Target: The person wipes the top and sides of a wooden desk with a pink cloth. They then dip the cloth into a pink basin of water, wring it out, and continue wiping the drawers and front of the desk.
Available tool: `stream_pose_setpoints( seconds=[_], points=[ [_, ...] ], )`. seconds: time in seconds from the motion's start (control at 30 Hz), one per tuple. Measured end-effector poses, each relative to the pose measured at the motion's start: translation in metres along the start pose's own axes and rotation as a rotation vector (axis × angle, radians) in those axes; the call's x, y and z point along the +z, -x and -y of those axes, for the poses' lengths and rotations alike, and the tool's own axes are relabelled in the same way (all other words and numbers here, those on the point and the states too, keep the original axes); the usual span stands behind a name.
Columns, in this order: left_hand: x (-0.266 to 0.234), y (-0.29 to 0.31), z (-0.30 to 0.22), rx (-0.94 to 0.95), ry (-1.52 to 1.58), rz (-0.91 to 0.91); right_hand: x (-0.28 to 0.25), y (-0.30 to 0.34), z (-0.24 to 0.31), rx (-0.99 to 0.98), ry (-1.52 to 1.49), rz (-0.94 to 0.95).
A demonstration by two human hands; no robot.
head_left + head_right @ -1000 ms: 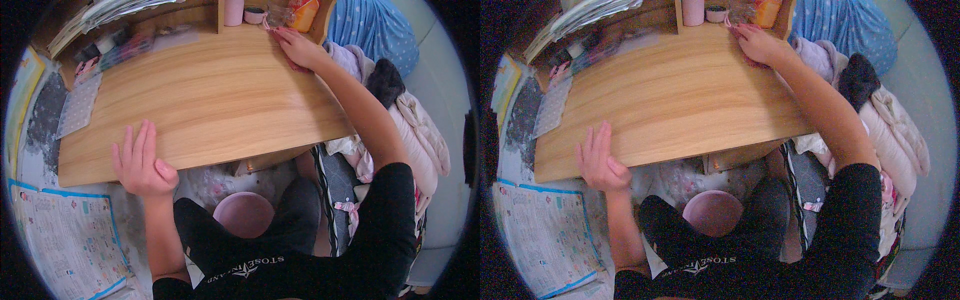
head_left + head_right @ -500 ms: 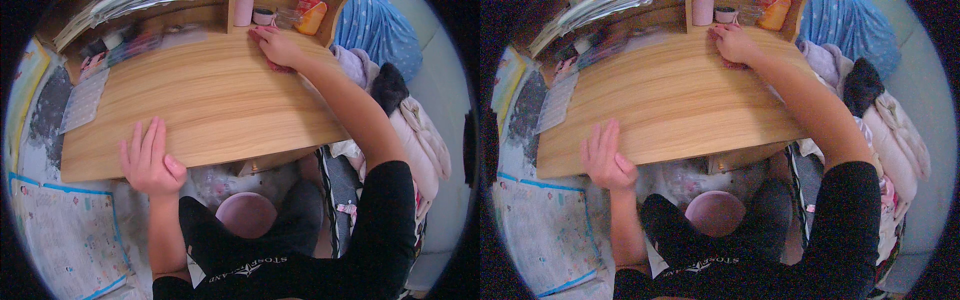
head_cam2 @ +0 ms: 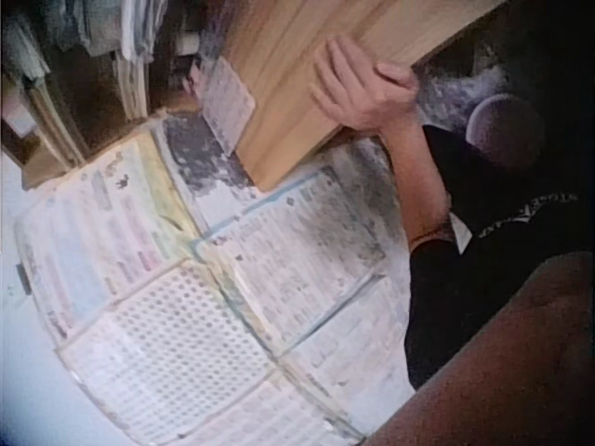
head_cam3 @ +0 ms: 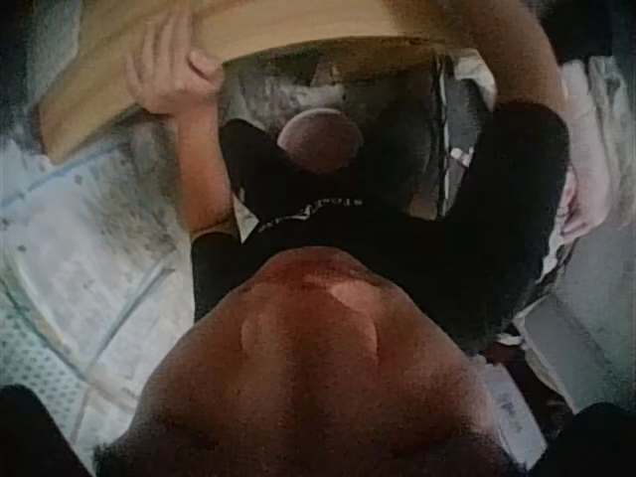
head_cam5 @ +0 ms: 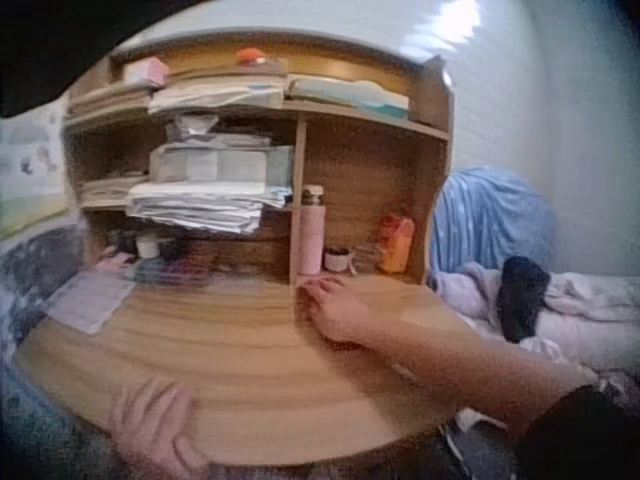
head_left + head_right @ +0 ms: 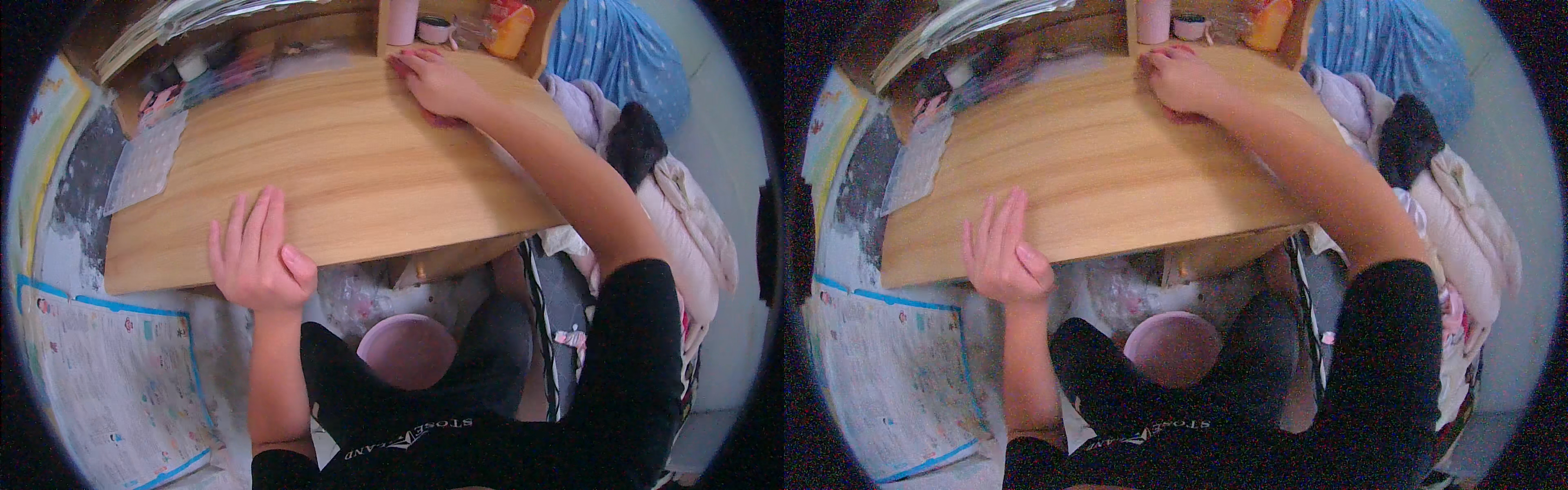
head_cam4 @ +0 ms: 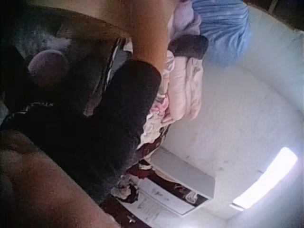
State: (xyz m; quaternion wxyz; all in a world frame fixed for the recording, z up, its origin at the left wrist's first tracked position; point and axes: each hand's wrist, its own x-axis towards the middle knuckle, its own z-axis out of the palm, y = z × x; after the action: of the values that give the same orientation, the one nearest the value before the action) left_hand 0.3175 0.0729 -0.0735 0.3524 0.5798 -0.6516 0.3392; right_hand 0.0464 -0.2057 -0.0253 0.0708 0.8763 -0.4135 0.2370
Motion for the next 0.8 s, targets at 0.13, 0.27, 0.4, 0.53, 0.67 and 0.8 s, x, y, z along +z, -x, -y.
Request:
stream_pose_setpoints(
  seconds=[0.13, 0.27, 0.4, 0.53, 0.67, 0.8],
  points=[
    [0.007, 0.001, -0.003, -0.003, 0.026, -0.001, 0.008, -0.019, 0.001, -0.015, 0.364, 0.203],
    [0.005, 0.006, 0.011, -0.003, -0.014, -0.006, -0.009, 0.029, 0.091, -0.073, -0.042, 0.114],
    [0.002, 0.007, 0.011, -0.029, -0.01, 0.021, -0.044, 0.113, 0.118, -0.282, -0.256, -0.072],
    [0.003, 0.006, 0.007, -0.017, -0.009, 0.003, -0.096, 0.176, 0.051, -0.129, -0.225, 0.002],
    [0.005, 0.007, 0.007, -0.001, -0.023, -0.001, -0.148, 0.236, -0.019, 0.183, -0.137, 0.083],
    [0.008, 0.006, 0.001, -0.027, 0.019, -0.003, -0.131, 0.243, -0.016, 0.212, 0.132, -0.032]
  ],
)
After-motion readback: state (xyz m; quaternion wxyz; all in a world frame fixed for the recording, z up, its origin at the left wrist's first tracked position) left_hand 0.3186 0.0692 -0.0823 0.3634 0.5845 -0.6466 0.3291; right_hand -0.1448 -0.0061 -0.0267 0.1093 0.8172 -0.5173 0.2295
